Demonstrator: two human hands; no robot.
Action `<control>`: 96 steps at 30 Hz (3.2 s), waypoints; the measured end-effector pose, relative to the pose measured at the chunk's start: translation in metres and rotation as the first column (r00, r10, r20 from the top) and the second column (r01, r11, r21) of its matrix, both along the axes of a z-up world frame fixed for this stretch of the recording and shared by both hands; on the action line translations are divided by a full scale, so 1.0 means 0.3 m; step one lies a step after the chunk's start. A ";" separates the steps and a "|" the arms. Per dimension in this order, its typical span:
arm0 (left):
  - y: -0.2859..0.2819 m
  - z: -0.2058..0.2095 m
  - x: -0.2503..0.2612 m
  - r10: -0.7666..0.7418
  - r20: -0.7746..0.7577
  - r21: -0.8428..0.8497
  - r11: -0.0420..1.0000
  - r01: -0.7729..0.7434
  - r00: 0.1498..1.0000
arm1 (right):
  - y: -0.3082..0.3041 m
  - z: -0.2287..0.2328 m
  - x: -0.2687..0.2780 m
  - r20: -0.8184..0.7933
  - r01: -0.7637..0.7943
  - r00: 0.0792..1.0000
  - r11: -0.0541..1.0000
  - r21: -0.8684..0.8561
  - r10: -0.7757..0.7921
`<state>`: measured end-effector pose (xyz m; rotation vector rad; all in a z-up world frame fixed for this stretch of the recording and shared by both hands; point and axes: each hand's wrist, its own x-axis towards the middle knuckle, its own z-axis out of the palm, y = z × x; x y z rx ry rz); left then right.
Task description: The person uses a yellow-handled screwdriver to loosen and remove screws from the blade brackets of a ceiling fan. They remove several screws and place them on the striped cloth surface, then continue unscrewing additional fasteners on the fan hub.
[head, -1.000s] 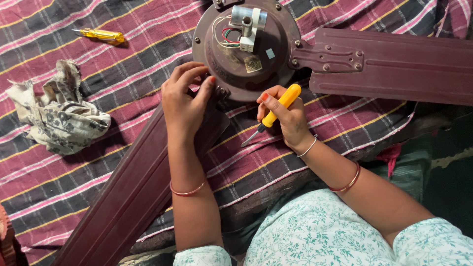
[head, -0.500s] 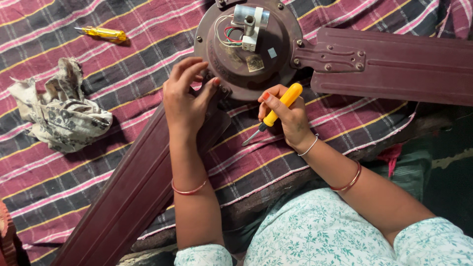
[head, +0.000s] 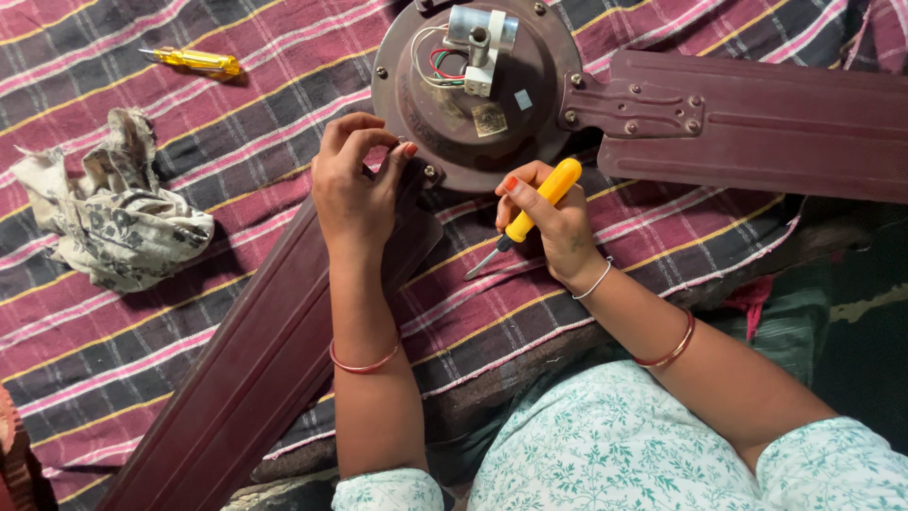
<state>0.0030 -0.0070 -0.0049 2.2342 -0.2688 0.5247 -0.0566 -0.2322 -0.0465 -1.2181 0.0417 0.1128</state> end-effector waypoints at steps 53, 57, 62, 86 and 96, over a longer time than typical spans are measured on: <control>0.009 -0.010 0.008 0.191 -0.096 -0.315 0.925 -0.211 0.977 | 0.095 0.331 0.234 0.630 0.355 0.749 0.679 -0.643 0.205; 0.007 -0.009 0.008 0.182 -0.098 -0.318 0.926 -0.204 0.978 | 0.102 0.335 0.235 0.627 0.359 0.753 0.675 -0.645 0.198; 0.005 -0.003 0.007 0.180 -0.106 -0.302 0.931 -0.204 0.978 | 0.109 0.333 0.261 0.626 0.374 0.751 0.647 -0.665 0.210; -0.001 0.037 -0.005 0.196 -0.021 -0.189 0.962 -0.196 0.980 | 0.149 0.315 0.321 0.620 0.400 0.748 0.584 -0.707 0.238; -0.021 0.036 -0.048 -0.289 -0.036 -0.361 0.896 0.257 0.957 | 0.167 0.318 0.333 0.415 -0.018 0.852 0.811 -0.584 0.318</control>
